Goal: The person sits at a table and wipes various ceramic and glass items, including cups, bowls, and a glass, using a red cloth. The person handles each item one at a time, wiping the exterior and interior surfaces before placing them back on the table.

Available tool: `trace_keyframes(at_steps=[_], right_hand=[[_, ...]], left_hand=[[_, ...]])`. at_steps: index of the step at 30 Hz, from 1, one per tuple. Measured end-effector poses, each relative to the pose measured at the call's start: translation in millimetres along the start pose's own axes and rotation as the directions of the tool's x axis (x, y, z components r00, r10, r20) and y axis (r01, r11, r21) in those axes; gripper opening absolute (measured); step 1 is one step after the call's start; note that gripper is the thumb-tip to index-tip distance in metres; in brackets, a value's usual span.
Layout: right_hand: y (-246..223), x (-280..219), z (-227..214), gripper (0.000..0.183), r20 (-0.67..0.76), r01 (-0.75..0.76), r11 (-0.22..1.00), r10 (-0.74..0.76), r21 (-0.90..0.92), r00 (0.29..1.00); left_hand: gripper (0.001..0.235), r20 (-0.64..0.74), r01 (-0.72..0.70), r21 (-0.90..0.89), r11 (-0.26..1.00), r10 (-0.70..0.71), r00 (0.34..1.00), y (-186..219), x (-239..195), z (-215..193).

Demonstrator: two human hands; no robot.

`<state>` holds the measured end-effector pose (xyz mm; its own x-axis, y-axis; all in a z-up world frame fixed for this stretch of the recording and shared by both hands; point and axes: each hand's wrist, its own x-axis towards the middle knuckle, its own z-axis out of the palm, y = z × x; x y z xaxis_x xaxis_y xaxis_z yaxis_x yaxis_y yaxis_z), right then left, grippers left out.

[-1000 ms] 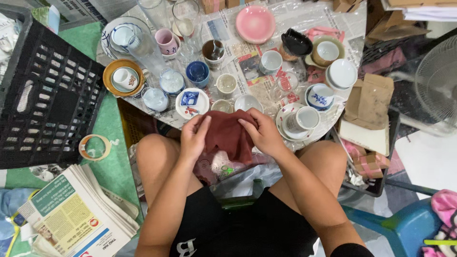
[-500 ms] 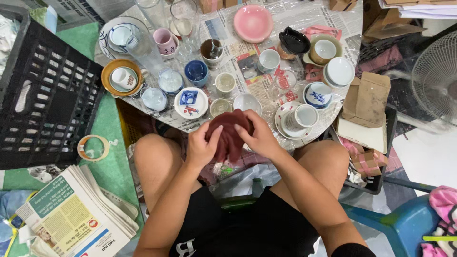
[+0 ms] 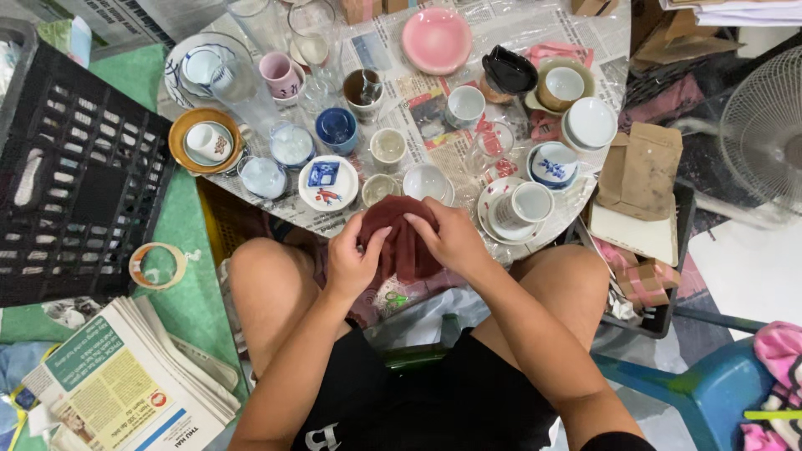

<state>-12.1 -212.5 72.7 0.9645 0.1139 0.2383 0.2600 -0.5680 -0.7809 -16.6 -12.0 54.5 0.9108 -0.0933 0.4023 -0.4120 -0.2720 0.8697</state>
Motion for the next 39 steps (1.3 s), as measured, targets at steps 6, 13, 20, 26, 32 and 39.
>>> trace_keyframes(at_steps=[6,13,20,26,32,39], right_hand=[[-3,-3,2,0.021,0.032,0.066,0.997,-0.067,0.041,0.997],[-13,-6,1,0.022,0.091,0.004,0.999,-0.009,0.054,0.996],[-5,-5,3,0.025,0.041,0.006,0.998,-0.008,0.068,0.999],[-5,-5,5,0.025,0.044,0.024,0.998,-0.027,0.061,0.999],[-6,-5,5,0.026,0.062,-0.002,0.998,-0.002,0.062,0.998],[3,-6,13,0.023,0.056,-0.054,0.998,0.053,0.015,0.997]], left_hand=[[0.023,0.033,0.096,0.018,0.995,-0.096,0.995,-2,3,-6],[0.018,-0.005,0.083,0.046,0.995,-0.083,0.997,-6,-1,-8],[0.029,0.057,0.01,-0.012,1.0,-0.009,0.998,3,1,-8],[0.026,0.082,0.082,0.037,0.996,-0.085,0.993,2,4,-10],[0.024,0.087,0.059,0.024,0.998,-0.061,0.994,3,5,-11],[0.016,0.078,0.177,0.101,0.979,-0.185,0.98,-19,-4,-7]])
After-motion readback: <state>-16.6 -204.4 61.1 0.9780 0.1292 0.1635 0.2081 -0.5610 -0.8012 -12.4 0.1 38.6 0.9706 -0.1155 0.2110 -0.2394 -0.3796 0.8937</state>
